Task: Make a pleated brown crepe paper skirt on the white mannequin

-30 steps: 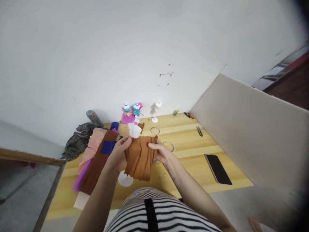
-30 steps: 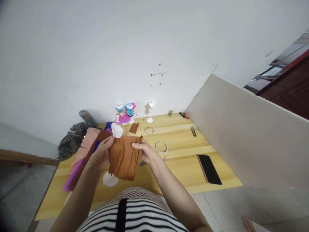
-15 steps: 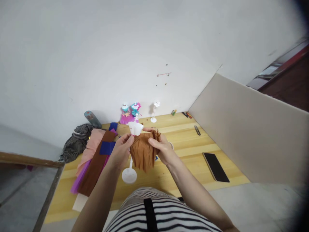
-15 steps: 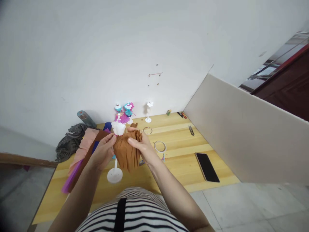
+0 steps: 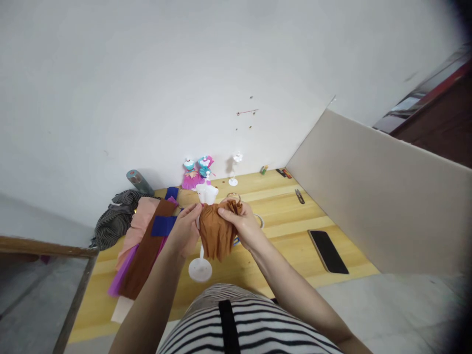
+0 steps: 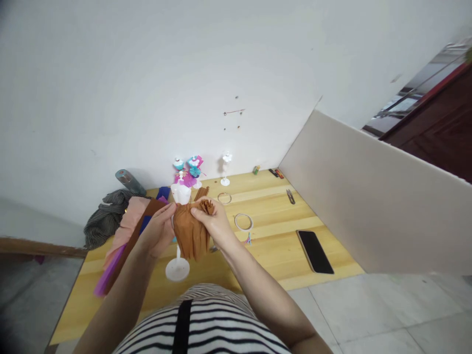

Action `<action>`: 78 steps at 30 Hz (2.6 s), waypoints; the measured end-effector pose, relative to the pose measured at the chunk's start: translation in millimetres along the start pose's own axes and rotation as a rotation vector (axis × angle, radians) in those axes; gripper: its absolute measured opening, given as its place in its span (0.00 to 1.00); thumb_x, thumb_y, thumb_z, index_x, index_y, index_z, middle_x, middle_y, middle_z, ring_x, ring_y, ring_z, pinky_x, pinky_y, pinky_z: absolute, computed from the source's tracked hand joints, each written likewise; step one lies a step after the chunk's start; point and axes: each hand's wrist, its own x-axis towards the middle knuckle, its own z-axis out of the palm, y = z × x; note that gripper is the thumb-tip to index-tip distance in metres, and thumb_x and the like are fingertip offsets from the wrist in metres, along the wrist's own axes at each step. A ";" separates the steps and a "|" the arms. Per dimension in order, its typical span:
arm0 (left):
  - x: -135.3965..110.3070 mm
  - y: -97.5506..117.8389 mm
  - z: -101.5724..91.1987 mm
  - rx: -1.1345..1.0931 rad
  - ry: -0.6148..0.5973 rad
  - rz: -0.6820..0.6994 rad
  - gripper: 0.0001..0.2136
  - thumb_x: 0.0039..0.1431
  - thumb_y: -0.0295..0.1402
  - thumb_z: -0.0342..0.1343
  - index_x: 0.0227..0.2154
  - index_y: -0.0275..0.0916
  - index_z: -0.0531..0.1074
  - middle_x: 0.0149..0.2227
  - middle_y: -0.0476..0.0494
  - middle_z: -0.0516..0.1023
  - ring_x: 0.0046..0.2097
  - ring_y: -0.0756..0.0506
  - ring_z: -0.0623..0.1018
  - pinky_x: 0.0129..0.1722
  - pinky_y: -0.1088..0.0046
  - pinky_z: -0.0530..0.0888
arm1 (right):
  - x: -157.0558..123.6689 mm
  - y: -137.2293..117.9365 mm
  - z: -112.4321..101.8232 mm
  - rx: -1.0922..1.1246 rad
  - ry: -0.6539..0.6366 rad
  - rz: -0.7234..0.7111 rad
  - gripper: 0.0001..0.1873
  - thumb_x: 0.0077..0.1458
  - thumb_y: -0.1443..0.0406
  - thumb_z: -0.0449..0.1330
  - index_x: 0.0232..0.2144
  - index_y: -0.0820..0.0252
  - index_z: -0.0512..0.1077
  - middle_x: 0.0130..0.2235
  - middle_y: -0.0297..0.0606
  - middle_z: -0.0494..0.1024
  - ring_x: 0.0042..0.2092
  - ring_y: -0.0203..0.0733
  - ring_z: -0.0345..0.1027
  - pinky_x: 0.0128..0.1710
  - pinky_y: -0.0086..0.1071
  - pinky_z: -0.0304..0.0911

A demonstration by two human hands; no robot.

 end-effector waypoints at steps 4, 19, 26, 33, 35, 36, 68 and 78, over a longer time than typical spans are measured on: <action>2.1 -2.1 1.1 0.015 -0.016 0.004 0.10 0.45 0.32 0.66 0.29 0.33 0.76 0.34 0.40 0.82 0.46 0.38 0.79 0.47 0.64 0.73 | 2.7 1.0 0.8 0.006 -0.023 0.015 0.16 0.35 0.60 0.70 0.27 0.59 0.70 0.27 0.31 0.72 0.30 0.36 0.64 0.34 0.31 0.59; 9.9 -9.4 -8.5 0.196 -0.061 0.052 0.17 0.41 0.36 0.69 0.34 0.34 0.75 0.29 0.45 0.79 0.35 0.44 0.79 0.35 0.72 0.70 | 12.7 10.8 -2.8 -0.030 -0.159 0.115 0.15 0.36 0.61 0.69 0.26 0.60 0.70 0.25 0.31 0.73 0.28 0.36 0.64 0.33 0.31 0.59; 16.1 -17.1 -12.9 0.238 -0.036 0.121 0.15 0.40 0.35 0.69 0.32 0.35 0.76 0.28 0.47 0.79 0.30 0.49 0.76 0.32 0.75 0.69 | 13.2 10.9 -3.9 -0.098 -0.089 0.092 0.11 0.36 0.65 0.68 0.23 0.61 0.69 0.23 0.29 0.71 0.27 0.35 0.62 0.31 0.30 0.58; 15.3 -14.0 -15.0 0.177 -0.101 0.053 0.16 0.43 0.35 0.68 0.37 0.35 0.77 0.34 0.44 0.81 0.36 0.46 0.78 0.38 0.72 0.71 | 10.4 8.7 -2.4 -0.074 -0.085 0.059 0.12 0.37 0.63 0.68 0.22 0.60 0.68 0.23 0.29 0.70 0.26 0.35 0.61 0.31 0.31 0.57; 14.8 -12.4 -15.6 0.158 -0.101 0.026 0.17 0.42 0.35 0.68 0.37 0.35 0.77 0.35 0.43 0.81 0.37 0.45 0.78 0.38 0.71 0.71 | 9.6 8.6 -2.3 -0.055 -0.077 0.062 0.12 0.36 0.62 0.68 0.23 0.60 0.68 0.23 0.29 0.70 0.27 0.35 0.62 0.31 0.31 0.57; 14.8 -12.0 -16.0 0.147 -0.095 0.017 0.17 0.42 0.35 0.69 0.37 0.35 0.77 0.34 0.44 0.81 0.37 0.45 0.79 0.38 0.71 0.71 | 9.2 8.4 -2.2 -0.049 -0.072 0.063 0.12 0.36 0.62 0.68 0.23 0.60 0.68 0.23 0.30 0.70 0.27 0.35 0.62 0.31 0.31 0.57; 14.3 -12.5 -16.0 0.144 -0.213 -0.132 0.28 0.38 0.37 0.70 0.46 0.38 0.73 0.42 0.38 0.80 0.47 0.37 0.77 0.49 0.63 0.71 | 14.4 15.1 -11.7 0.154 -0.233 0.192 0.15 0.32 0.64 0.72 0.27 0.61 0.76 0.27 0.33 0.76 0.30 0.37 0.68 0.36 0.31 0.61; 7.3 -19.4 -17.3 0.193 -0.163 0.012 0.22 0.50 0.46 0.61 0.44 0.36 0.75 0.42 0.38 0.80 0.47 0.40 0.76 0.46 0.67 0.71 | 17.4 24.5 -15.1 0.245 -0.132 0.147 0.14 0.32 0.64 0.71 0.27 0.61 0.77 0.28 0.36 0.78 0.30 0.40 0.70 0.37 0.33 0.64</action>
